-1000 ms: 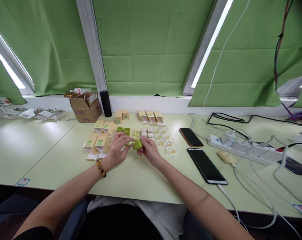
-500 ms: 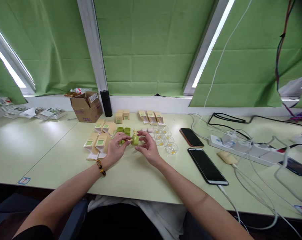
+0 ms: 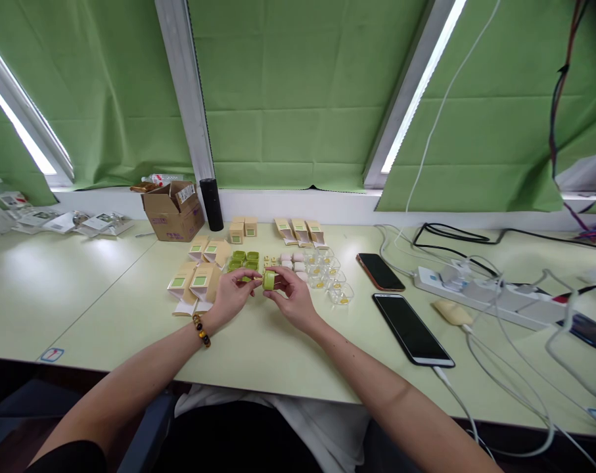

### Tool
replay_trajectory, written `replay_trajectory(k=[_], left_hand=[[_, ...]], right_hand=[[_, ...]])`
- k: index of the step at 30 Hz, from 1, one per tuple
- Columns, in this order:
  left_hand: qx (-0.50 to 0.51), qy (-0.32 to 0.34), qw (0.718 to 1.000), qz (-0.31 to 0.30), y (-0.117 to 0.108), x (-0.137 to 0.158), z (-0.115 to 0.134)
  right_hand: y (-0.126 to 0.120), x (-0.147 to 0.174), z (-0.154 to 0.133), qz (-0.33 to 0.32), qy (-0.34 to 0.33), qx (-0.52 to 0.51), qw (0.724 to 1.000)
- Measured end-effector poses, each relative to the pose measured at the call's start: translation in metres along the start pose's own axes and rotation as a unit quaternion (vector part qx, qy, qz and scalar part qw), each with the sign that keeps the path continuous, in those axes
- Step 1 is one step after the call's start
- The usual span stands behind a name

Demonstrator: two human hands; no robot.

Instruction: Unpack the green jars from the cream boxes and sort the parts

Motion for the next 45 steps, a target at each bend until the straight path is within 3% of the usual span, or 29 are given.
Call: replay_trajectory(k=[20, 28, 35, 41, 45], left_hand=[[0.057, 0.017, 0.998, 0.004, 0.004, 0.002, -0.001], [0.031, -0.019, 0.999, -0.007, 0.006, 0.000, -0.011], [0.028, 0.099, 0.994, -0.037, -0.003, -0.001, 0.015], [-0.044, 0.122, 0.984, -0.123, 0.005, 0.000, 0.023], [-0.064, 0.134, 0.980, -0.130, 0.009, 0.001, 0.025]], right_hand=[[0.000, 0.000, 0.011, -0.015, 0.011, -0.018, 1.000], [0.001, -0.001, 0.005, -0.021, -0.003, 0.014, 1.000], [0.005, -0.001, -0.014, -0.045, -0.090, 0.154, 0.983], [0.001, 0.002, -0.010, -0.053, -0.109, 0.229, 0.966], [-0.005, 0.001, -0.008, -0.030, -0.097, 0.214, 0.971]])
Point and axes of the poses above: each hand's wrist, its own x-axis away from the middle knuckle, its own y-axis out of the palm, z = x × y, the point moved 8 cm from there along -x, towards the middle knuckle, and after that the axes turned 12 degrees about -x, right-handed, at the moved point
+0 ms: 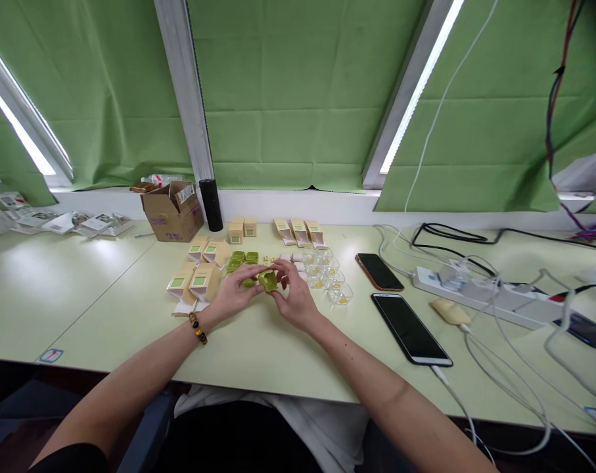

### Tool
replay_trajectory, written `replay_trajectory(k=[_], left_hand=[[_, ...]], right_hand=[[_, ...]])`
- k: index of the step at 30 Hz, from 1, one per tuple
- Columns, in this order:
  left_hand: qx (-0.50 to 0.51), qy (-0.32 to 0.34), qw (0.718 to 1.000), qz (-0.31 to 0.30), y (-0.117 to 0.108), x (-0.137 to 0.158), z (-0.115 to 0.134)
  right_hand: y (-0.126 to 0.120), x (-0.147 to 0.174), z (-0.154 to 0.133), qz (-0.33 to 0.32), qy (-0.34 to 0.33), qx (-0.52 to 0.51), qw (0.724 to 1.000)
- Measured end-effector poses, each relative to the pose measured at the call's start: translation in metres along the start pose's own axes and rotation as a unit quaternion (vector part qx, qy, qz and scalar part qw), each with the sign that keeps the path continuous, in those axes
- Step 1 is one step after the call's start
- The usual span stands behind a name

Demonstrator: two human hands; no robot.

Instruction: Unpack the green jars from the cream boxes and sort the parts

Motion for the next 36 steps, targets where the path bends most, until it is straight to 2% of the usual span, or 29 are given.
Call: replay_trajectory(k=[6, 12, 17, 21, 28, 36], left_hand=[[0.059, -0.011, 0.998, 0.035, -0.002, 0.000, -0.001], [-0.036, 0.027, 0.996, 0.071, -0.005, 0.003, -0.003], [-0.173, 0.083, 0.974, 0.123, -0.009, 0.009, 0.010], [-0.250, 0.134, 0.949, 0.139, -0.008, 0.012, 0.026], [-0.287, 0.148, 0.932, 0.165, -0.009, 0.015, 0.033], [-0.318, 0.170, 0.916, 0.174, -0.008, 0.020, 0.037]], right_hand=[[-0.003, -0.002, -0.003, 0.018, 0.003, -0.037, 0.999], [-0.006, -0.003, -0.016, 0.032, -0.034, -0.071, 0.996], [-0.009, -0.002, -0.034, 0.052, -0.131, 0.004, 0.990], [-0.004, 0.003, -0.040, 0.046, -0.188, 0.048, 0.980], [0.000, 0.005, -0.045, 0.064, -0.192, 0.213, 0.956], [0.001, 0.003, -0.050, 0.079, -0.184, 0.265, 0.943]])
Point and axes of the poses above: each hand's wrist, its own x-axis away from the middle knuckle, its own y-axis out of the palm, z = x × y, the point moved 8 cm from there along -x, towards the middle knuckle, and after that the axes turned 12 degrees about -x, right-handed, at the moved point
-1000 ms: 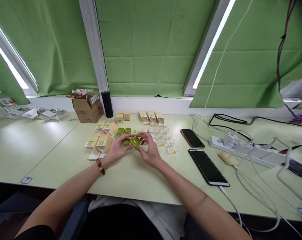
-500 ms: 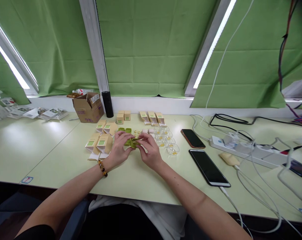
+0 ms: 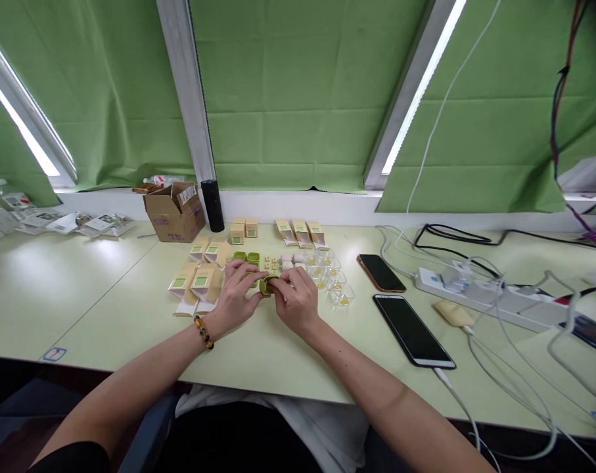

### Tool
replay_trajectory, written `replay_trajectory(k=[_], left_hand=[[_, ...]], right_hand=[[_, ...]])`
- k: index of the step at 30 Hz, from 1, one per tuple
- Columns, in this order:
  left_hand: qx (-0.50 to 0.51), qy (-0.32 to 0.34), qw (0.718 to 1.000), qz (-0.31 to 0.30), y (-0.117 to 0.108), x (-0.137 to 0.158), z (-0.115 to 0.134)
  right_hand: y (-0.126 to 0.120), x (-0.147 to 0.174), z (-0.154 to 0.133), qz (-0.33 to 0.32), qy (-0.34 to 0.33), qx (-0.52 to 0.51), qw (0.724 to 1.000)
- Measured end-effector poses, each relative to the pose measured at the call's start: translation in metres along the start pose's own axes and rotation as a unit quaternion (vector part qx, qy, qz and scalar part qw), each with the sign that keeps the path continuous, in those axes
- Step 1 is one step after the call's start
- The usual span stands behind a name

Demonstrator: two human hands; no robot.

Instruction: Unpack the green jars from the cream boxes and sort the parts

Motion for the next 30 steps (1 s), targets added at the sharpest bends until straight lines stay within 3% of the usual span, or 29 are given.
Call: replay_trajectory(k=[12, 23, 30], left_hand=[[0.039, -0.028, 0.999, -0.012, 0.007, 0.001, -0.008], [0.064, -0.038, 0.997, 0.019, 0.003, 0.000, -0.008], [0.061, -0.043, 0.997, 0.019, 0.004, 0.001, -0.011]], right_hand=[[0.001, -0.002, -0.004, -0.021, -0.031, 0.010, 0.999], [-0.004, -0.001, -0.017, -0.004, -0.116, 0.046, 0.992], [-0.001, 0.002, -0.010, -0.028, -0.088, 0.014, 0.996]])
Point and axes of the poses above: each hand's wrist, its own x-axis away from the middle knuckle, its own y-axis out of the palm, z = x × y, the point moved 8 cm from there along -x, towards the middle knuckle, and after that the axes turned 12 degrees about -x, right-handed, at the moved point
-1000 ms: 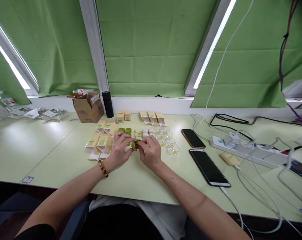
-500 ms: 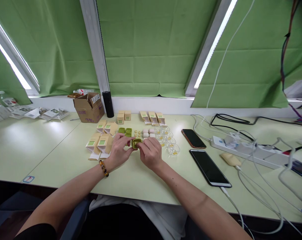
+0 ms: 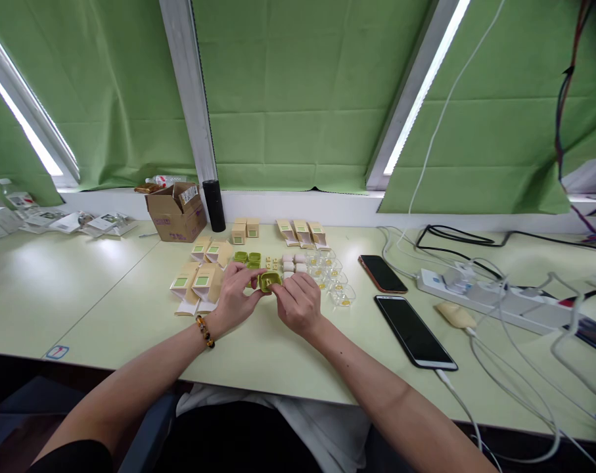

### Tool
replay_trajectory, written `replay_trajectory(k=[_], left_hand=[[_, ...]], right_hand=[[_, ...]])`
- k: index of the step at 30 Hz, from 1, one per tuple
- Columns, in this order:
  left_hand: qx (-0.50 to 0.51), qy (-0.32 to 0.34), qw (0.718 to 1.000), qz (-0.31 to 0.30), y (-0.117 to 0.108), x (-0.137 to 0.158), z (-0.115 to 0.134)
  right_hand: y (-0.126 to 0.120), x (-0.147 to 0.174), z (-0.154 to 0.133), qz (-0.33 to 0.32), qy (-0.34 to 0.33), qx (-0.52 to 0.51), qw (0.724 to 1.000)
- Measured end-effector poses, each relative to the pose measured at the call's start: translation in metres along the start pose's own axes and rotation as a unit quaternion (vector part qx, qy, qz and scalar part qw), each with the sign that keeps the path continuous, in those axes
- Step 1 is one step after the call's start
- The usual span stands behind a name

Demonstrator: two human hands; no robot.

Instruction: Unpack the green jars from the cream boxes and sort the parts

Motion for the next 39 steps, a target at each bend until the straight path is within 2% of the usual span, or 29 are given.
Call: replay_trajectory(k=[4, 10, 16, 21, 25, 28, 31, 35, 39], left_hand=[[0.002, -0.004, 1.000, 0.004, 0.000, 0.000, -0.002], [-0.006, -0.020, 1.000, -0.003, 0.002, 0.002, -0.005], [-0.032, -0.038, 0.999, 0.008, -0.003, -0.002, -0.011], [-0.055, -0.098, 0.993, 0.042, -0.015, -0.008, -0.025], [0.012, -0.160, 0.986, 0.033, -0.011, -0.005, -0.046], [0.080, -0.230, 0.970, 0.014, 0.000, 0.002, -0.067], [0.114, -0.266, 0.957, 0.010, 0.005, 0.005, -0.076], [0.151, -0.284, 0.947, 0.014, 0.005, 0.004, -0.072], [0.188, -0.282, 0.941, 0.006, 0.005, 0.001, -0.064]], right_hand=[[-0.001, 0.002, -0.002, 0.011, -0.015, -0.002, 1.000], [0.000, 0.002, 0.001, 0.004, -0.005, -0.007, 1.000], [-0.004, 0.005, -0.008, 0.033, -0.038, -0.013, 0.999], [-0.004, 0.008, 0.005, 0.039, 0.018, -0.039, 0.998], [-0.008, 0.005, 0.028, 0.052, 0.076, -0.017, 0.996], [0.000, 0.005, 0.050, 0.014, 0.123, -0.004, 0.992], [0.014, 0.008, 0.062, -0.036, 0.138, 0.003, 0.990], [0.045, 0.016, 0.068, -0.157, 0.157, 0.050, 0.974], [0.061, 0.023, 0.069, -0.209, 0.167, 0.086, 0.960]])
Point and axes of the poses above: each hand's wrist, its own x-axis away from the middle knuckle, its own y-axis out of the palm, z = x × y, the point moved 8 cm from there along -x, towards the middle knuckle, and after that the axes turned 12 degrees about -x, right-handed, at the moved point
